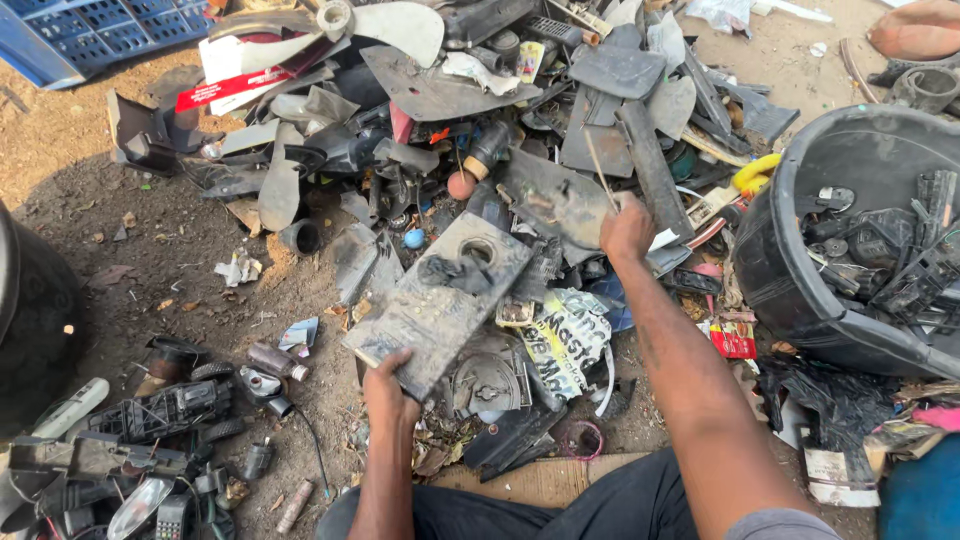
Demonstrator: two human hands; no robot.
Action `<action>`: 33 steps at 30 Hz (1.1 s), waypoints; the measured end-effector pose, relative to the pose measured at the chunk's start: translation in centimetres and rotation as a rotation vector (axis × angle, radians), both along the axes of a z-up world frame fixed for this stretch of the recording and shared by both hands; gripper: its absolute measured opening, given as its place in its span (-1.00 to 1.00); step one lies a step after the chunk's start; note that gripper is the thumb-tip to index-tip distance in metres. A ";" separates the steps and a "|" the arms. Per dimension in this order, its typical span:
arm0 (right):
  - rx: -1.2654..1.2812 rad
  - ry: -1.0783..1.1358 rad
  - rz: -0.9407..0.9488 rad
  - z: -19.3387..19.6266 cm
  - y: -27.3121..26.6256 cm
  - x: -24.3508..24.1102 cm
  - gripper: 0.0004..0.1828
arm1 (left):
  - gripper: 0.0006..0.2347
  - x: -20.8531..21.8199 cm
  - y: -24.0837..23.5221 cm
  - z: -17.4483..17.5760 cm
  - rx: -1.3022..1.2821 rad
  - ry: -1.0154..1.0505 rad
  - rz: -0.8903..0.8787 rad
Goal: The person sits on a piece of cardboard amidst a large pile of electronic waste and scrap. They pick up various items, including a remote control, a metal casing, and a plastic housing, inspect them, and place them into a nearby black bucket.
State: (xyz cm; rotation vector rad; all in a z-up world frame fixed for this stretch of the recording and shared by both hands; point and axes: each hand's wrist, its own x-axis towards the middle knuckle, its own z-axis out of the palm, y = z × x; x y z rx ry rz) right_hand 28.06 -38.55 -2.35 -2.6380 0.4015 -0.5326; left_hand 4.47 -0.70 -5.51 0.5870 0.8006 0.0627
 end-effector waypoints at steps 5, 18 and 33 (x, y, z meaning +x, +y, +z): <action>-0.467 -0.665 0.723 3.9 1.6 -8.6 -0.88 | -0.66 2.5 0.4 -5.6 -0.063 -0.020 0.050; 0.033 -0.425 0.108 1.1 -5.1 -21.4 -0.69 | -0.56 -2.3 -1.1 -4.2 0.403 0.140 -0.539; 0.955 0.364 0.562 1.2 6.3 -35.5 -0.47 | -0.65 -11.5 -11.8 2.0 0.515 -0.237 -0.274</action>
